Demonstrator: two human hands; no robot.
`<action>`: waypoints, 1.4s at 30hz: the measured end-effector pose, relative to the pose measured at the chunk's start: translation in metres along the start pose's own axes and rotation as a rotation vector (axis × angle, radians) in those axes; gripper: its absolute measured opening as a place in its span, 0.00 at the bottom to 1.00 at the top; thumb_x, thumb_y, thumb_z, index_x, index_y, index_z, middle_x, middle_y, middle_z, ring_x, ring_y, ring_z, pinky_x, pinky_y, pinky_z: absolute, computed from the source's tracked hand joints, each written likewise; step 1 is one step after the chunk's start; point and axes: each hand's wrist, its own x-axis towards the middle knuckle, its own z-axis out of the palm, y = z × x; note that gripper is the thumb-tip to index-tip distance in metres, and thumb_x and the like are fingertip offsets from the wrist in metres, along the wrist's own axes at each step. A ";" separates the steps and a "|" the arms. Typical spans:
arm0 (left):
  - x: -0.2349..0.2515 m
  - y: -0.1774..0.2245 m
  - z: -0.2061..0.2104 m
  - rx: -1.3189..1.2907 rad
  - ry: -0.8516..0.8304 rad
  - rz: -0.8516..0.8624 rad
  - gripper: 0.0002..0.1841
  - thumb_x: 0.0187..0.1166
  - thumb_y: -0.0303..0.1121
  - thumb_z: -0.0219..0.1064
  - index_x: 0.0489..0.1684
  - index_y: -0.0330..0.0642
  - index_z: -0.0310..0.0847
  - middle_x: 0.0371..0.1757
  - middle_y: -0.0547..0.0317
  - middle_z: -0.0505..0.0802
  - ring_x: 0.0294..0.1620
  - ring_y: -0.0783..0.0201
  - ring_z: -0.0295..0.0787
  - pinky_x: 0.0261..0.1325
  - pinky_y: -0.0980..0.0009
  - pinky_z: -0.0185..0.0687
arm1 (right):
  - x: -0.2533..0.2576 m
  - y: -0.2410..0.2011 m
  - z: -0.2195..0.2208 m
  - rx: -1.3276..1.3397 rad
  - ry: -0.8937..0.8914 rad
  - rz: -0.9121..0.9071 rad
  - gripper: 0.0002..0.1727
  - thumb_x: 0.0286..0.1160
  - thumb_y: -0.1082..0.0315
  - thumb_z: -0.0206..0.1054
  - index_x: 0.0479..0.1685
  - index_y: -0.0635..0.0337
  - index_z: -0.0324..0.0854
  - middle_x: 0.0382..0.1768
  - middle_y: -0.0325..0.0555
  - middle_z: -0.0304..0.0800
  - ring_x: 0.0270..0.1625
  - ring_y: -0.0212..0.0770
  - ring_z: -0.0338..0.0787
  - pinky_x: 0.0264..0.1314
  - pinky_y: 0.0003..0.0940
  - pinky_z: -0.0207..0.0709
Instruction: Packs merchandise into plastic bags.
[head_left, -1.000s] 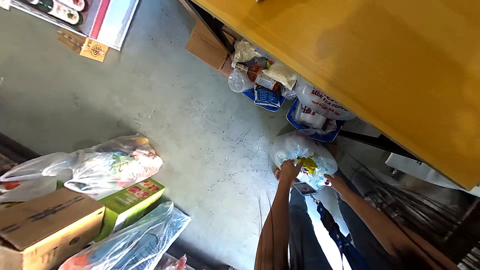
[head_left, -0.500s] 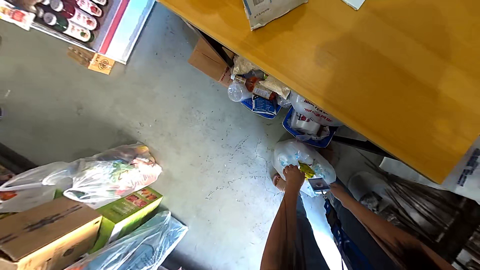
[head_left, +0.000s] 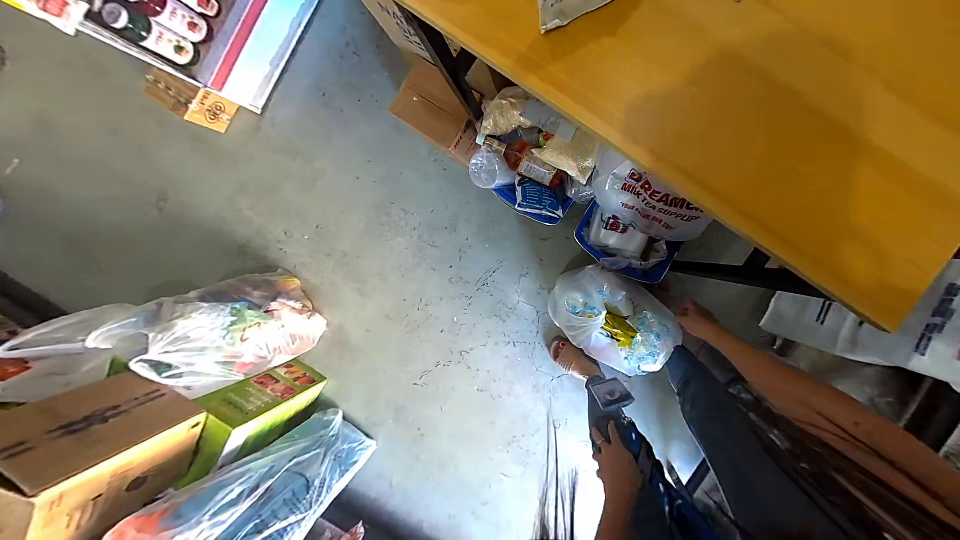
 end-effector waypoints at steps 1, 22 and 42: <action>0.010 -0.001 0.011 0.019 0.030 -0.015 0.44 0.74 0.50 0.72 0.94 0.60 0.55 0.95 0.38 0.50 0.78 0.27 0.72 0.62 0.36 0.81 | 0.015 -0.006 -0.001 0.008 0.020 -0.007 0.24 0.91 0.71 0.50 0.79 0.80 0.65 0.79 0.74 0.71 0.84 0.63 0.71 0.87 0.52 0.60; 0.078 0.047 -0.019 -0.168 0.721 0.080 0.35 0.70 0.52 0.75 0.80 0.51 0.79 0.85 0.31 0.71 0.75 0.24 0.75 0.58 0.38 0.81 | 0.379 -0.037 0.039 -0.779 0.316 -0.320 0.21 0.86 0.79 0.49 0.71 0.84 0.73 0.75 0.78 0.73 0.81 0.72 0.71 0.85 0.61 0.59; 0.051 0.063 -0.029 -0.304 0.700 0.077 0.37 0.65 0.44 0.81 0.78 0.41 0.80 0.85 0.24 0.69 0.76 0.21 0.72 0.64 0.35 0.77 | 0.338 -0.066 0.024 -0.489 0.186 -0.078 0.25 0.84 0.74 0.58 0.77 0.80 0.70 0.77 0.73 0.75 0.82 0.68 0.72 0.82 0.61 0.63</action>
